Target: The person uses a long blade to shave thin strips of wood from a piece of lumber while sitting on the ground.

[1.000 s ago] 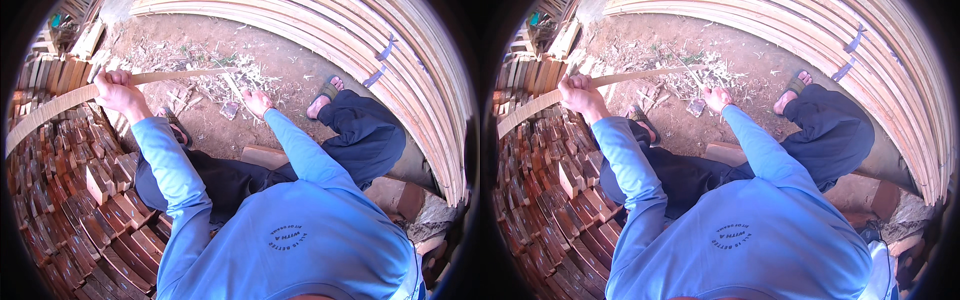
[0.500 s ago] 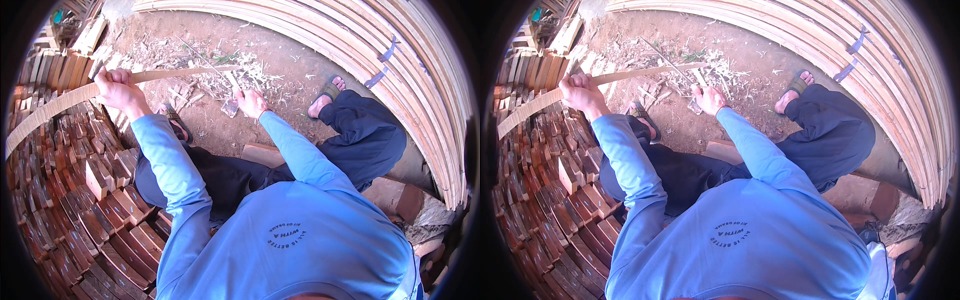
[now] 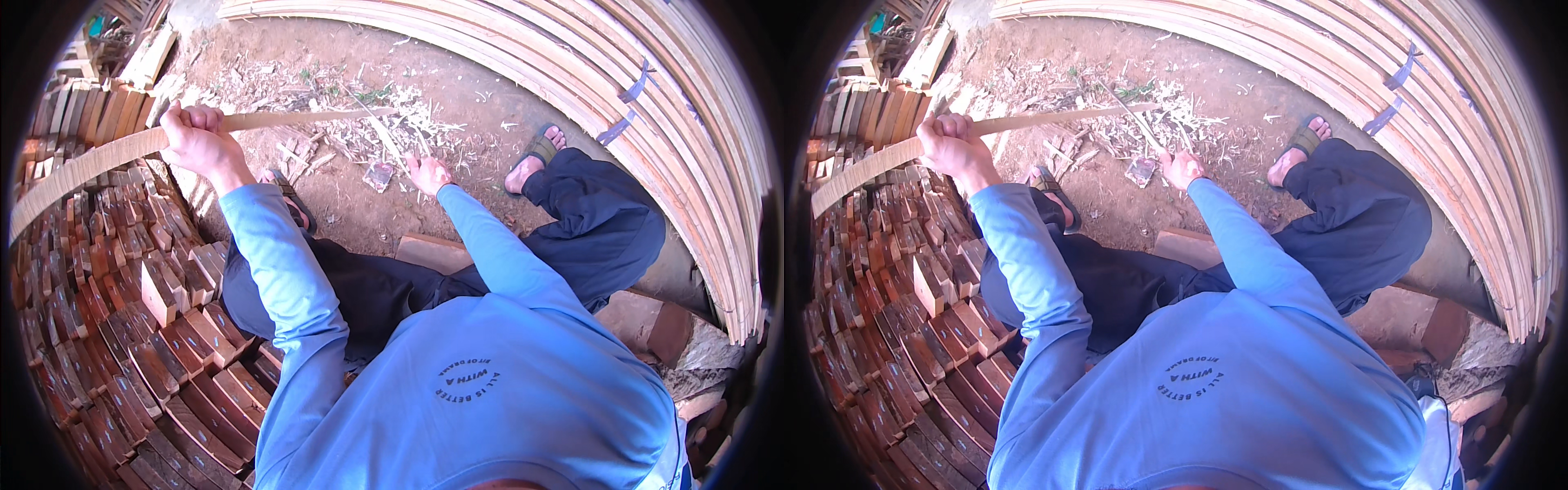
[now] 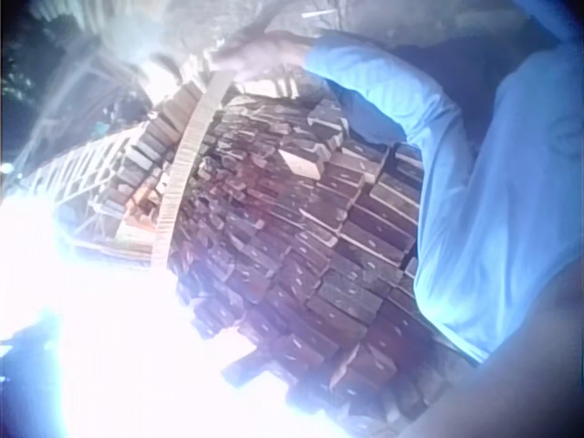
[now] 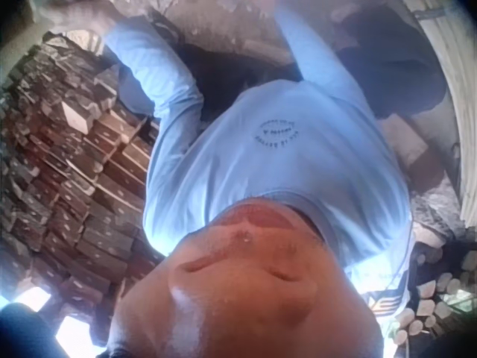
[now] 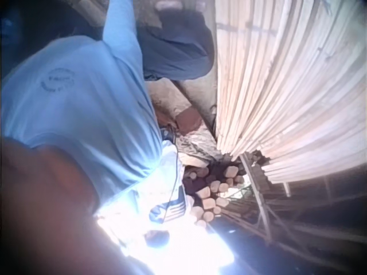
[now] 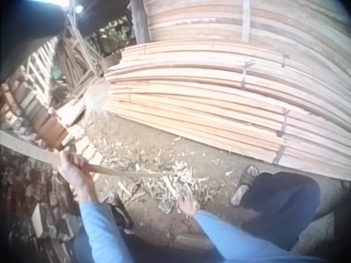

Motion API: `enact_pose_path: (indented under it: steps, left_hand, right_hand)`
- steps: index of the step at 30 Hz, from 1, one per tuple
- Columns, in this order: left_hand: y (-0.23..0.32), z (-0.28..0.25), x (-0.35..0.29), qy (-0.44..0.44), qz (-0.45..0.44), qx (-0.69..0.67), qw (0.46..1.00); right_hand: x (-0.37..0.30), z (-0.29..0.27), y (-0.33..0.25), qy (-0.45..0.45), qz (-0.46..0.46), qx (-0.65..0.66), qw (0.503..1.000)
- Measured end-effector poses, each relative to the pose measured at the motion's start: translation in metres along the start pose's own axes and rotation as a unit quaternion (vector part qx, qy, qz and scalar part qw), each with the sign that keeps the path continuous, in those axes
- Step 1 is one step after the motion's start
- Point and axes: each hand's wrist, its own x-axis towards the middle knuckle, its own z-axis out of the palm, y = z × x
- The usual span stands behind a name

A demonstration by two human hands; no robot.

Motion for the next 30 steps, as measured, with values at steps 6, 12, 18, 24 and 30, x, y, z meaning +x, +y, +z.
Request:
enact_pose_path:
  steps: [6, 12, 18, 24, 30]
  left_hand:
    - [-0.001, -0.006, 0.003, 0.019, 0.010, 0.001, 1.000]
    - [-0.002, -0.001, 0.002, 0.019, 0.006, 0.005, 1.000]
    - [-0.001, -0.010, 0.005, 0.029, 0.005, 0.011, 0.999]
    - [-0.003, -0.007, 0.006, 0.006, 0.000, 0.007, 1.000]
    - [0.000, -0.007, 0.002, 0.024, -0.008, 0.020, 0.999]
  right_hand:
    - [-0.009, -0.033, -0.038, -0.085, 0.027, 0.018, 0.996]
    - [0.001, -0.002, -0.009, -0.061, 0.039, 0.001, 0.997]
    - [-0.011, -0.034, -0.037, -0.081, 0.063, 0.028, 0.994]
    - [-0.011, -0.010, -0.010, -0.022, 0.010, -0.012, 1.000]
    - [-0.004, -0.050, -0.050, -0.139, 0.112, 0.156, 0.972]
